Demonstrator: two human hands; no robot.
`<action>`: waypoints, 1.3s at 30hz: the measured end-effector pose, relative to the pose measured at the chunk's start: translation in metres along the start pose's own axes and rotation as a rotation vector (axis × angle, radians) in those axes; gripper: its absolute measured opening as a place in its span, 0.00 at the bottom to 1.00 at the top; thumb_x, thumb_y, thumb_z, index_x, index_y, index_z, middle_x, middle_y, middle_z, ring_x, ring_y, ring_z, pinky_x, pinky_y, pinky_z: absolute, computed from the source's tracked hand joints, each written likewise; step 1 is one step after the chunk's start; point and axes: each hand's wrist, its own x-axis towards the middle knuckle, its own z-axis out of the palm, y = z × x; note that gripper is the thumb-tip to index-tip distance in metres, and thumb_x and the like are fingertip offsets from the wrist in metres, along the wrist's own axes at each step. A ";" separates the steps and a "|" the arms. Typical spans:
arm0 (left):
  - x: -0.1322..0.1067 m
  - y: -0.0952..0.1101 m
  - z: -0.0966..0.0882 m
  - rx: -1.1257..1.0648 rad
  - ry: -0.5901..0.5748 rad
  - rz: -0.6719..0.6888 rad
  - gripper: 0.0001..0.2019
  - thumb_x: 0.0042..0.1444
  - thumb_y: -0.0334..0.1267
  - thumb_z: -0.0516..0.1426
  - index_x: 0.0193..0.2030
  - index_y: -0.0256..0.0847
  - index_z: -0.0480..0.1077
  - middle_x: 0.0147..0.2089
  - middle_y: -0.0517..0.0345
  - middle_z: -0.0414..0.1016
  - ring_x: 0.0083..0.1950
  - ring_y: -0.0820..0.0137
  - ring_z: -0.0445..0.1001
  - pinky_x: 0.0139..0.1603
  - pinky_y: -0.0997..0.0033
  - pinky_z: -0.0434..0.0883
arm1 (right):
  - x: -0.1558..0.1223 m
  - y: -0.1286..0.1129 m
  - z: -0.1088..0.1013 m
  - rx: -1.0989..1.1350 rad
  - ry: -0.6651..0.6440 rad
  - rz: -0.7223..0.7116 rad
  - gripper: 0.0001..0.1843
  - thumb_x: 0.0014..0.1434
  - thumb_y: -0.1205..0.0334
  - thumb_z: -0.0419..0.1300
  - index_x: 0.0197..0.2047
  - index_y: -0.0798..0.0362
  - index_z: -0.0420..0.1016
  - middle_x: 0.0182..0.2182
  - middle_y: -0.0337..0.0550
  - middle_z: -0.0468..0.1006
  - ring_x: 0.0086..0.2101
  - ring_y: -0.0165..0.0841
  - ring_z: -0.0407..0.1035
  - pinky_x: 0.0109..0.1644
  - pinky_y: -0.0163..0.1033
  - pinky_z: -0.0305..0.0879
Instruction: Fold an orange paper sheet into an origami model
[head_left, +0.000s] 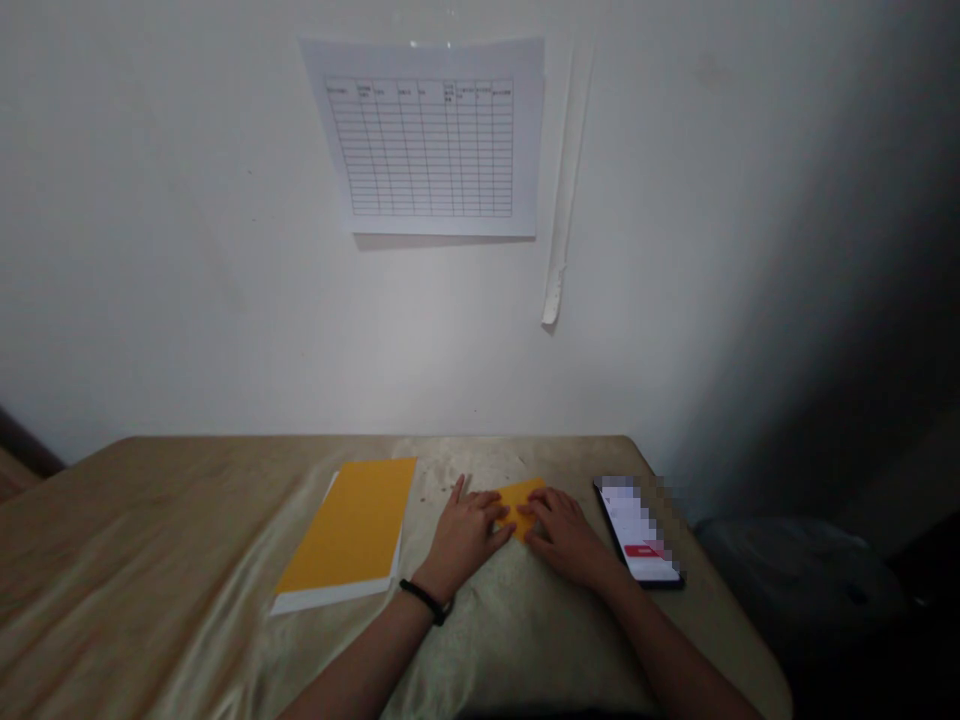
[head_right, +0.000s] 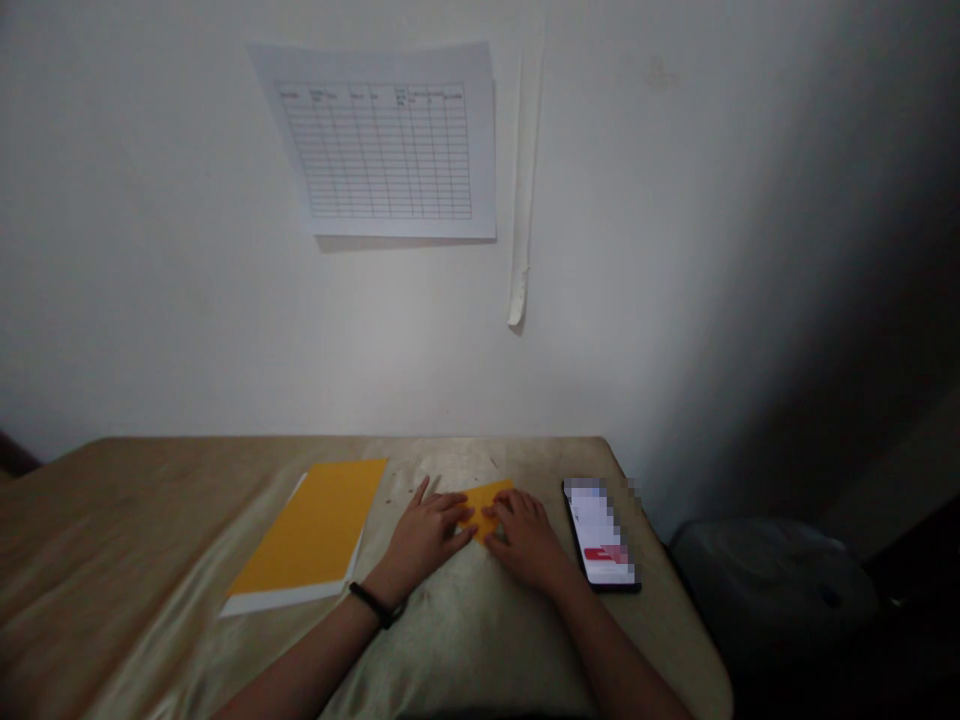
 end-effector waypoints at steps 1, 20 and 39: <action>0.000 0.000 0.000 -0.004 0.001 -0.003 0.11 0.63 0.47 0.58 0.46 0.49 0.79 0.54 0.56 0.79 0.54 0.62 0.76 0.74 0.43 0.42 | 0.000 0.000 0.000 -0.004 -0.003 0.002 0.22 0.62 0.55 0.56 0.59 0.48 0.70 0.59 0.47 0.67 0.62 0.41 0.56 0.68 0.46 0.47; -0.002 0.000 0.002 -0.060 -0.001 -0.054 0.11 0.61 0.48 0.60 0.47 0.50 0.78 0.55 0.56 0.78 0.57 0.59 0.73 0.71 0.37 0.42 | 0.000 -0.003 -0.001 0.030 0.038 0.023 0.24 0.59 0.56 0.60 0.58 0.46 0.70 0.58 0.44 0.68 0.60 0.40 0.59 0.67 0.44 0.49; -0.003 -0.002 0.004 -0.051 0.006 -0.046 0.11 0.62 0.48 0.59 0.47 0.49 0.77 0.55 0.55 0.78 0.58 0.59 0.72 0.71 0.38 0.41 | 0.002 -0.002 0.002 -0.031 0.011 0.021 0.28 0.59 0.56 0.60 0.63 0.43 0.68 0.59 0.45 0.67 0.60 0.42 0.58 0.67 0.48 0.49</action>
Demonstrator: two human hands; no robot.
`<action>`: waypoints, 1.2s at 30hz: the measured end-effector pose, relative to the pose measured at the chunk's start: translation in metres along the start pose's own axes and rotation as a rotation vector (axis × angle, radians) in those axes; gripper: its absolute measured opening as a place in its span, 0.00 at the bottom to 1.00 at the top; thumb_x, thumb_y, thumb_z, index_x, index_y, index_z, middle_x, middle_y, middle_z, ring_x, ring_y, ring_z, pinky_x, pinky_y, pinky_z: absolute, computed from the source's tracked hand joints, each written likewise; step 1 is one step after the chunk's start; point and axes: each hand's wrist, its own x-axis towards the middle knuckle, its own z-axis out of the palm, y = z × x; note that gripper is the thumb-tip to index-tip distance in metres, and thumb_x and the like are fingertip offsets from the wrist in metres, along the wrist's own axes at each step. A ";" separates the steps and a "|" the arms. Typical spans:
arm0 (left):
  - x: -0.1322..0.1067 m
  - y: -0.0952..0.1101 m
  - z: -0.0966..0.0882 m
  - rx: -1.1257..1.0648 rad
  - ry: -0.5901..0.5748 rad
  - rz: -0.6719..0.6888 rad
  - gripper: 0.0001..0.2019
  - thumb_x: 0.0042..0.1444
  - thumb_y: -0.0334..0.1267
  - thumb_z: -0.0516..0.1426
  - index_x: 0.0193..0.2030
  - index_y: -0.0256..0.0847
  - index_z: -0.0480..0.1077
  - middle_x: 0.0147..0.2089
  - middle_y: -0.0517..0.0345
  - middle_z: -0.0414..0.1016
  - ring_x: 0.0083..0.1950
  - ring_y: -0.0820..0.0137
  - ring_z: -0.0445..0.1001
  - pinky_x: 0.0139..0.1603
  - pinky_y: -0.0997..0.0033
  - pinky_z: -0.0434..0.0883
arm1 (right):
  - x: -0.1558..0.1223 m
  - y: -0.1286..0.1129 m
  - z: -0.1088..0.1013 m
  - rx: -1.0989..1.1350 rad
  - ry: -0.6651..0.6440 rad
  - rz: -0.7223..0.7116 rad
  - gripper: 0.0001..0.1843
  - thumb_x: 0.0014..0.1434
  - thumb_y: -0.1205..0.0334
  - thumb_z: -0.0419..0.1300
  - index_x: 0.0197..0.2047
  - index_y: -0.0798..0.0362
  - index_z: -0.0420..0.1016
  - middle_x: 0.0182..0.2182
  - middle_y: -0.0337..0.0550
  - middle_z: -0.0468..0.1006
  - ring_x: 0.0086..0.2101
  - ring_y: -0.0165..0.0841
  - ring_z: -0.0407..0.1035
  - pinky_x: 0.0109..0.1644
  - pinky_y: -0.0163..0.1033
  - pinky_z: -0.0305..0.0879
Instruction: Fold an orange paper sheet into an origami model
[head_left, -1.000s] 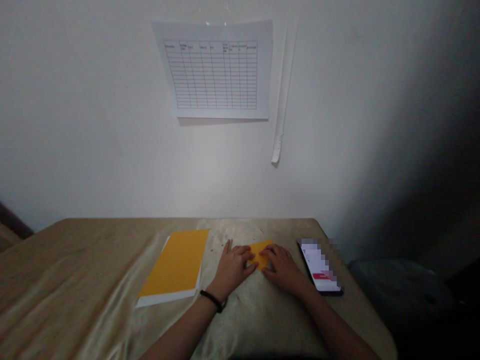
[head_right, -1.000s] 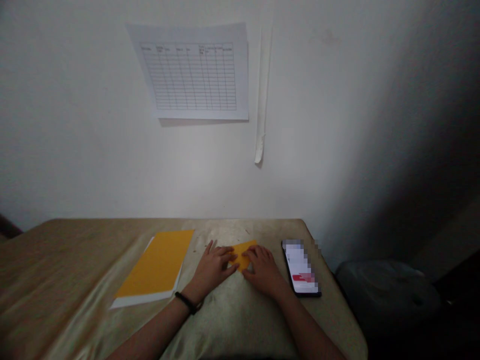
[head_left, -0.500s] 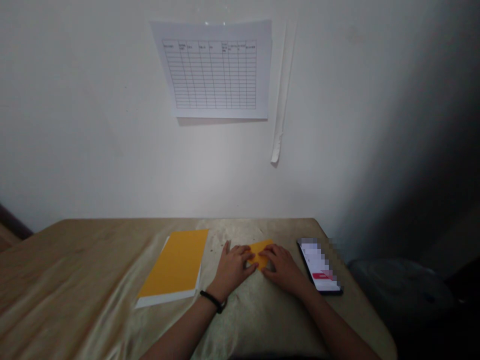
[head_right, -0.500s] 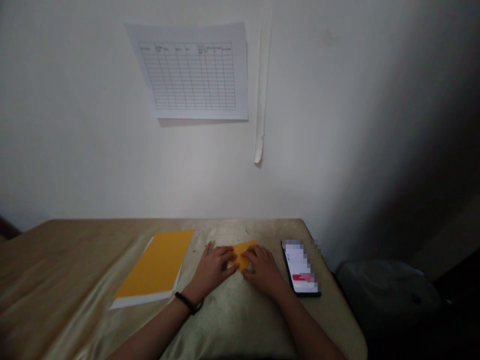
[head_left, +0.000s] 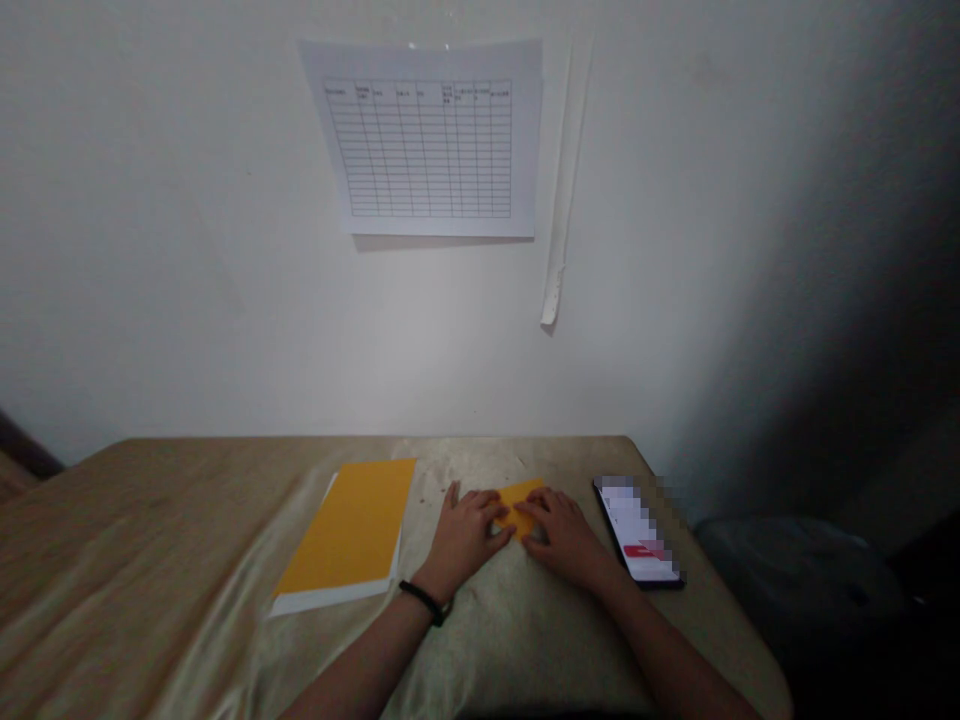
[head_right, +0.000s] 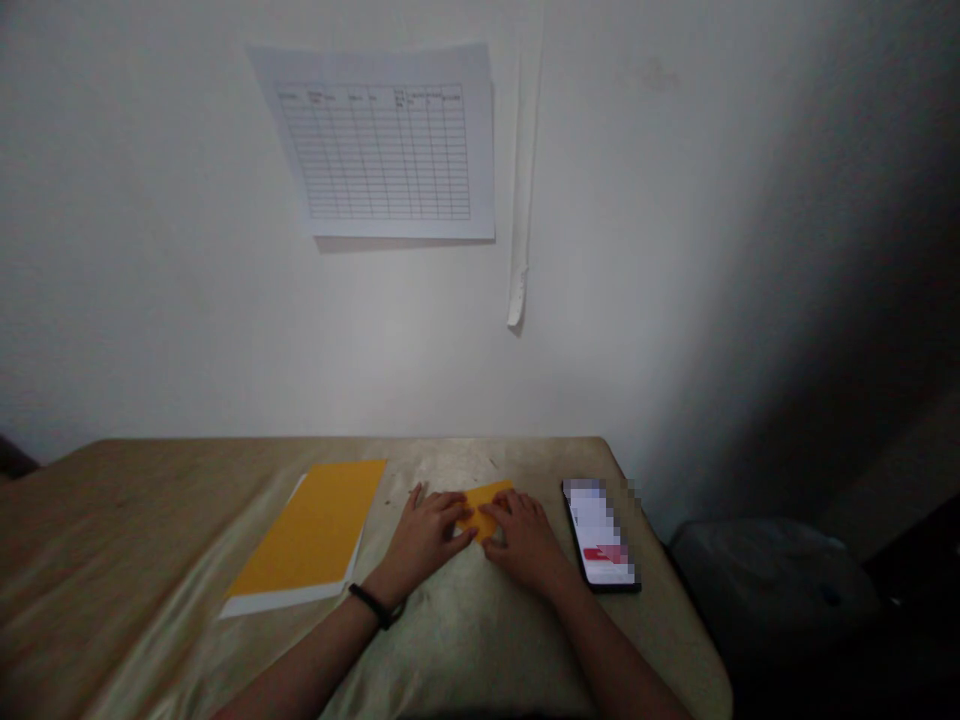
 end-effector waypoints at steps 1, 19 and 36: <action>0.000 0.000 0.000 -0.002 -0.002 0.000 0.11 0.62 0.48 0.59 0.47 0.49 0.77 0.55 0.55 0.78 0.57 0.59 0.73 0.71 0.38 0.41 | 0.000 0.000 0.000 -0.002 -0.004 0.001 0.28 0.59 0.55 0.60 0.63 0.43 0.68 0.59 0.45 0.67 0.60 0.42 0.58 0.67 0.48 0.49; 0.000 0.001 -0.002 0.005 -0.003 -0.011 0.11 0.61 0.49 0.59 0.47 0.51 0.77 0.55 0.56 0.78 0.57 0.57 0.73 0.70 0.34 0.41 | 0.000 0.001 0.002 0.014 0.014 -0.009 0.27 0.59 0.56 0.59 0.62 0.43 0.69 0.59 0.45 0.67 0.60 0.42 0.58 0.67 0.47 0.48; -0.001 0.001 -0.001 -0.002 -0.007 -0.012 0.10 0.62 0.48 0.59 0.47 0.51 0.77 0.55 0.57 0.77 0.57 0.59 0.73 0.70 0.36 0.40 | 0.000 0.001 0.003 -0.009 0.011 -0.017 0.27 0.60 0.57 0.59 0.63 0.37 0.68 0.61 0.43 0.65 0.61 0.41 0.57 0.67 0.48 0.48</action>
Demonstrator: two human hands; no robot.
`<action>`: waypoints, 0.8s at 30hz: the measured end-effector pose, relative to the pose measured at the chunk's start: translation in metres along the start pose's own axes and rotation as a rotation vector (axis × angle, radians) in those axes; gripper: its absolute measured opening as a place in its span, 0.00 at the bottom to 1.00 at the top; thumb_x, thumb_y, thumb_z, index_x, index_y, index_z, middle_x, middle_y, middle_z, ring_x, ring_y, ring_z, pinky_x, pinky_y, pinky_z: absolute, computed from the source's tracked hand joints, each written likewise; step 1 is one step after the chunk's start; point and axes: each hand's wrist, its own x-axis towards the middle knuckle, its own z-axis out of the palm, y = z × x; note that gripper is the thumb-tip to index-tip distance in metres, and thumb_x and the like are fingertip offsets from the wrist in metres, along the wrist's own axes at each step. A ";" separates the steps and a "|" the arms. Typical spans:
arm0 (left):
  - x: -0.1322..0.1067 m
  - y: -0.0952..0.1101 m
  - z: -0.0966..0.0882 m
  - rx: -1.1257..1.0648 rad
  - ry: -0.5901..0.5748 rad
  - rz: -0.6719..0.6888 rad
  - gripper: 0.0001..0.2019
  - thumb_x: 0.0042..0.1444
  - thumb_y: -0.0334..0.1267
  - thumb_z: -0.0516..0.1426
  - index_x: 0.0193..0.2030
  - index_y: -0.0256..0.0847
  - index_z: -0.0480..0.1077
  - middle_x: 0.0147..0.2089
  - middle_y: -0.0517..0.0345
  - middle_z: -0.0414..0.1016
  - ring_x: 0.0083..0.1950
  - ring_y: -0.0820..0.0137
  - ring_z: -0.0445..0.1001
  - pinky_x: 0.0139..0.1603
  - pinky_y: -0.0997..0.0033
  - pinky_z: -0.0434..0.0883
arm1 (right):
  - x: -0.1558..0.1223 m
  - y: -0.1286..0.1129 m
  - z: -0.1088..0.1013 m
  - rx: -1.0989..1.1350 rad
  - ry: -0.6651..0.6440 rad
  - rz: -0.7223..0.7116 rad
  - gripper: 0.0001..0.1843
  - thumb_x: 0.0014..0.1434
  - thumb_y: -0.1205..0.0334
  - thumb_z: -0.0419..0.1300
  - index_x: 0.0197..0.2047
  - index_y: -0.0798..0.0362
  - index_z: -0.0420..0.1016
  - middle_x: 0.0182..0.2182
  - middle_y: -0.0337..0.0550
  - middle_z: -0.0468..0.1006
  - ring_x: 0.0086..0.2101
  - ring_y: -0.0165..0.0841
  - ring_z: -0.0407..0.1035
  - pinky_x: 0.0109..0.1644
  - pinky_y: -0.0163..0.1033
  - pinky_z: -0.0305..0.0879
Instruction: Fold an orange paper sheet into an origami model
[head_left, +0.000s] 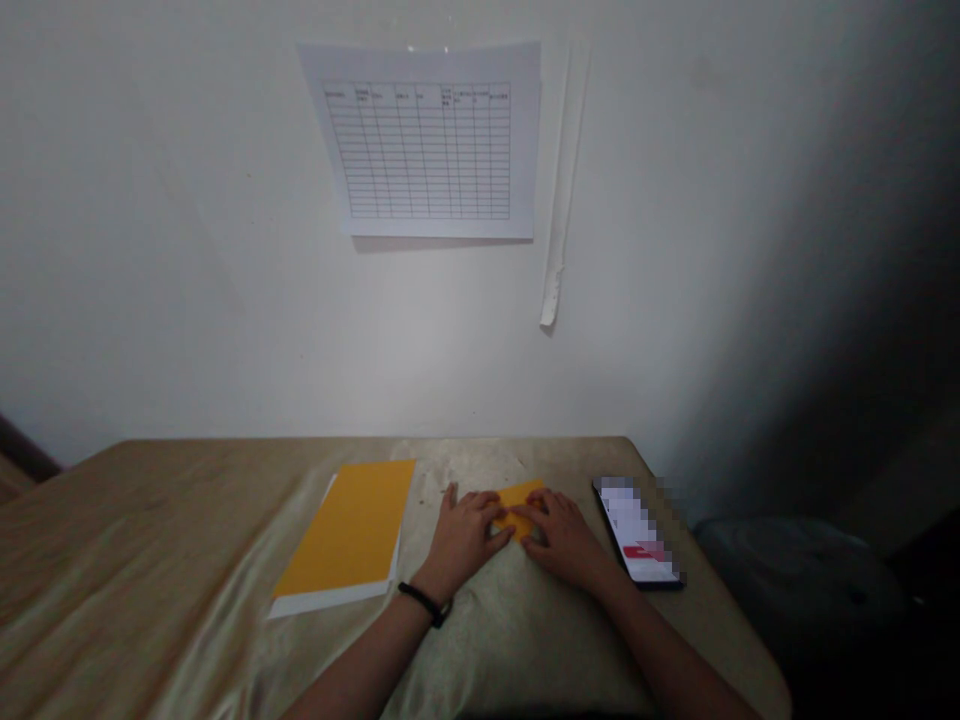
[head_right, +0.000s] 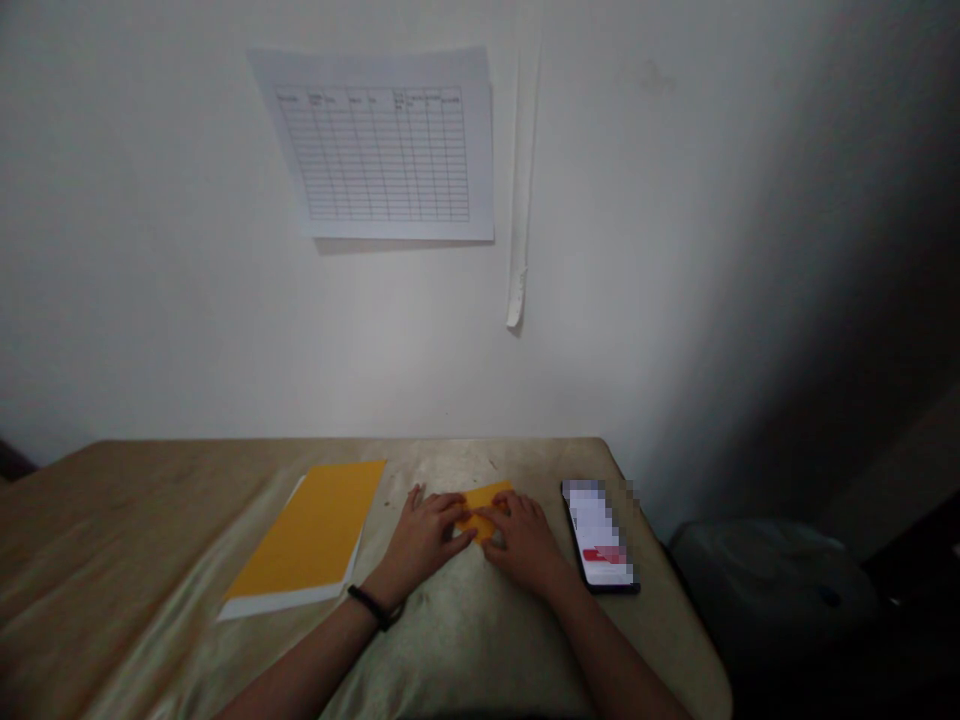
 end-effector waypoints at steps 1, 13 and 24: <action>0.000 0.000 0.000 -0.002 0.000 -0.001 0.10 0.62 0.48 0.60 0.47 0.51 0.77 0.55 0.57 0.77 0.57 0.59 0.73 0.71 0.37 0.39 | 0.000 0.000 0.000 -0.003 -0.004 0.003 0.27 0.60 0.57 0.59 0.63 0.38 0.68 0.61 0.44 0.65 0.61 0.41 0.57 0.67 0.48 0.48; 0.001 0.002 0.000 -0.032 -0.022 -0.054 0.10 0.59 0.47 0.62 0.46 0.50 0.77 0.56 0.58 0.77 0.58 0.58 0.71 0.70 0.37 0.40 | -0.001 0.000 0.000 0.025 0.014 0.004 0.25 0.62 0.55 0.59 0.63 0.36 0.68 0.59 0.43 0.66 0.60 0.40 0.58 0.67 0.48 0.48; 0.004 0.001 -0.002 -0.065 -0.084 -0.150 0.12 0.56 0.49 0.63 0.46 0.52 0.76 0.60 0.59 0.73 0.63 0.56 0.65 0.68 0.34 0.43 | 0.001 -0.001 0.002 0.012 0.015 0.019 0.24 0.62 0.52 0.59 0.62 0.38 0.68 0.58 0.44 0.66 0.60 0.41 0.58 0.67 0.48 0.49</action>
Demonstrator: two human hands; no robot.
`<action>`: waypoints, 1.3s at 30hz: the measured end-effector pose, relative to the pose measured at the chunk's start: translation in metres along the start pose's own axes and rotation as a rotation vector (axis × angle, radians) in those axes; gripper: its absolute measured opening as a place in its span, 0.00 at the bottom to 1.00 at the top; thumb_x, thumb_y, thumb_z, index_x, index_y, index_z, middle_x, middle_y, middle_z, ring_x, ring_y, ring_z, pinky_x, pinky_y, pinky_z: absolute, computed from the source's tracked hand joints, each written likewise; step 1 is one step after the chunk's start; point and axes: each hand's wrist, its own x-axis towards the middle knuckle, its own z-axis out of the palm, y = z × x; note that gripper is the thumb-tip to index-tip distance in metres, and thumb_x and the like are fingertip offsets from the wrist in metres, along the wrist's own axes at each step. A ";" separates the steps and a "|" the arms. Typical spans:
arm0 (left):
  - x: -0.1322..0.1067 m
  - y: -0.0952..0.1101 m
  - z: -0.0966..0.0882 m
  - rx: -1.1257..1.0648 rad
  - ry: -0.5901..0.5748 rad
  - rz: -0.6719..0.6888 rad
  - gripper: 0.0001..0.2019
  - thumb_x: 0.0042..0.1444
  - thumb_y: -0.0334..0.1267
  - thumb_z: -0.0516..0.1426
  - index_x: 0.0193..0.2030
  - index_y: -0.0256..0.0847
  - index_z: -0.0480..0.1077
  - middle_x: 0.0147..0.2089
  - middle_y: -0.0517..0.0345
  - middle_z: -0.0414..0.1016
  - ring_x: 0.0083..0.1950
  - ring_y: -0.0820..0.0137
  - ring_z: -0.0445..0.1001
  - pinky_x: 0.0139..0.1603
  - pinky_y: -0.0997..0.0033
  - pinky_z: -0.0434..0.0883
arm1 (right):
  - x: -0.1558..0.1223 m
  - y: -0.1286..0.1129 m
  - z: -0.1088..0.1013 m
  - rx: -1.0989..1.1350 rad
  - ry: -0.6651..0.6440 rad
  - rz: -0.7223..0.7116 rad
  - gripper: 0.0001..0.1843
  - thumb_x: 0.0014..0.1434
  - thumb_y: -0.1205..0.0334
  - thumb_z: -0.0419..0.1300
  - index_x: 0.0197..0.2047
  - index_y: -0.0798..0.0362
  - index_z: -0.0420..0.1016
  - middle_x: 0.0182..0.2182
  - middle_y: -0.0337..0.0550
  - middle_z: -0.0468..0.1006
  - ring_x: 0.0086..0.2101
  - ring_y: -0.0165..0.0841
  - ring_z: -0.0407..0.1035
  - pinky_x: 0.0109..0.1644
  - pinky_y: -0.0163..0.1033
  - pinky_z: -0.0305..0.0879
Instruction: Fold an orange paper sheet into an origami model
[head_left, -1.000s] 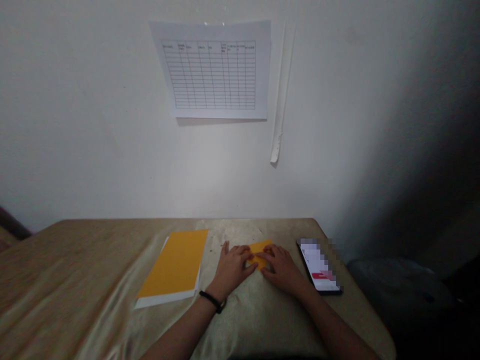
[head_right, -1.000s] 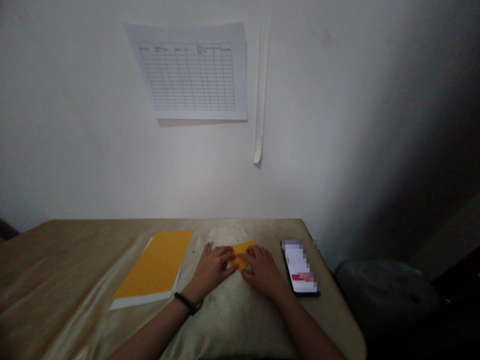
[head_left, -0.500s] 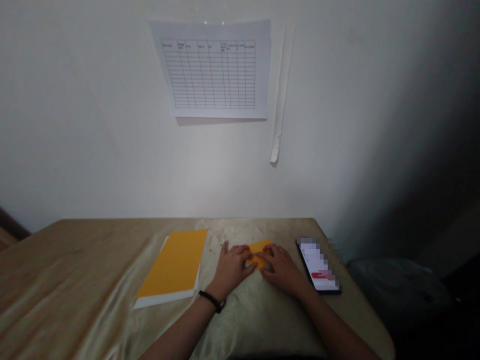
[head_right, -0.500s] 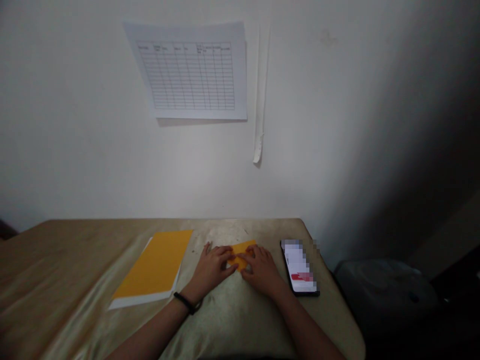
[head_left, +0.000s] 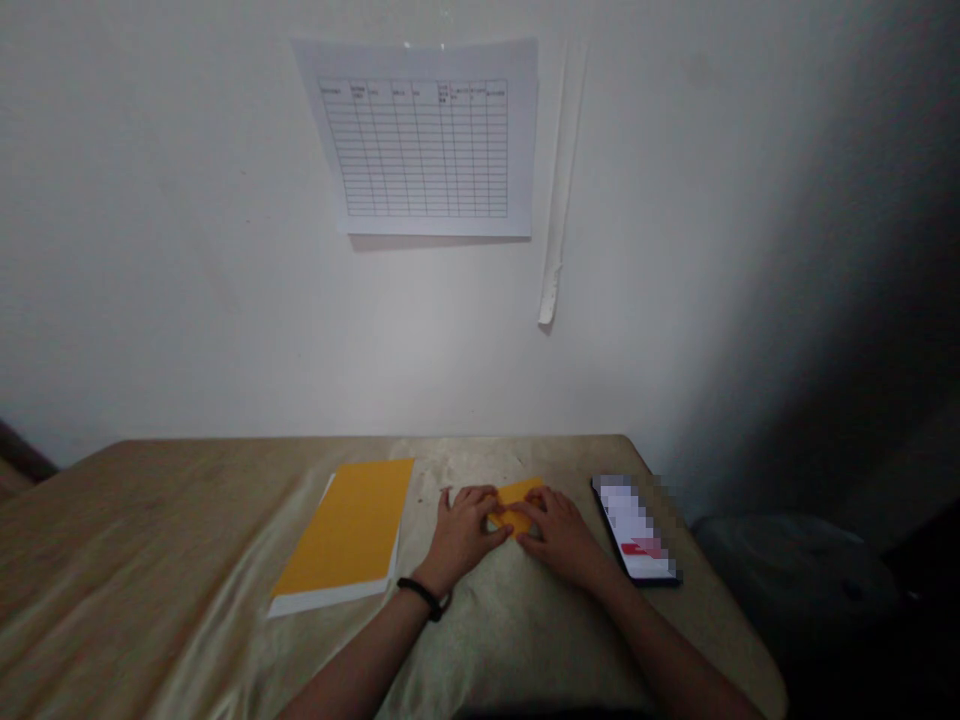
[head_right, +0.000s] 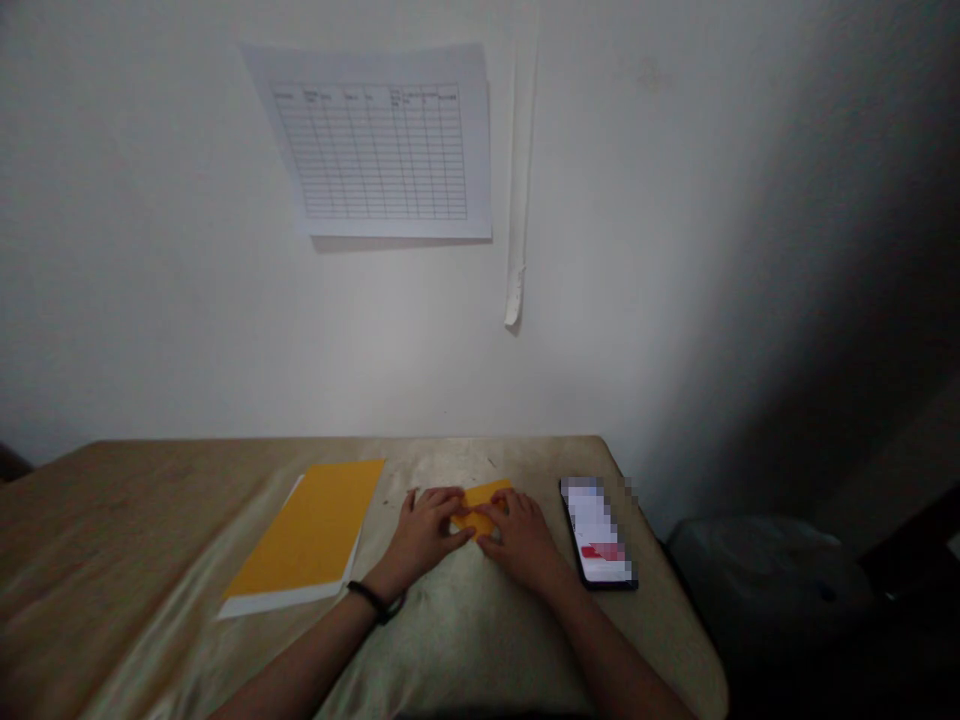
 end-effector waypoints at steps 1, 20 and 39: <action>0.001 -0.001 0.000 -0.002 -0.001 -0.015 0.12 0.55 0.49 0.64 0.45 0.53 0.76 0.61 0.60 0.73 0.64 0.55 0.64 0.68 0.32 0.43 | 0.000 0.000 0.000 -0.001 0.000 0.002 0.24 0.62 0.52 0.59 0.62 0.38 0.68 0.58 0.44 0.66 0.59 0.41 0.59 0.67 0.48 0.50; 0.010 -0.023 -0.006 0.006 -0.126 -0.058 0.28 0.57 0.24 0.51 0.49 0.69 0.77 0.65 0.66 0.69 0.68 0.52 0.58 0.60 0.16 0.34 | -0.005 -0.002 -0.005 0.010 -0.022 0.022 0.25 0.61 0.56 0.59 0.62 0.40 0.68 0.59 0.43 0.65 0.60 0.40 0.57 0.68 0.45 0.48; 0.004 -0.030 -0.006 -0.019 -0.059 -0.049 0.27 0.62 0.26 0.47 0.64 0.56 0.66 0.64 0.57 0.71 0.67 0.59 0.63 0.68 0.27 0.38 | -0.005 -0.002 -0.003 -0.004 0.018 0.036 0.25 0.61 0.56 0.60 0.62 0.39 0.69 0.57 0.43 0.67 0.59 0.40 0.59 0.67 0.45 0.49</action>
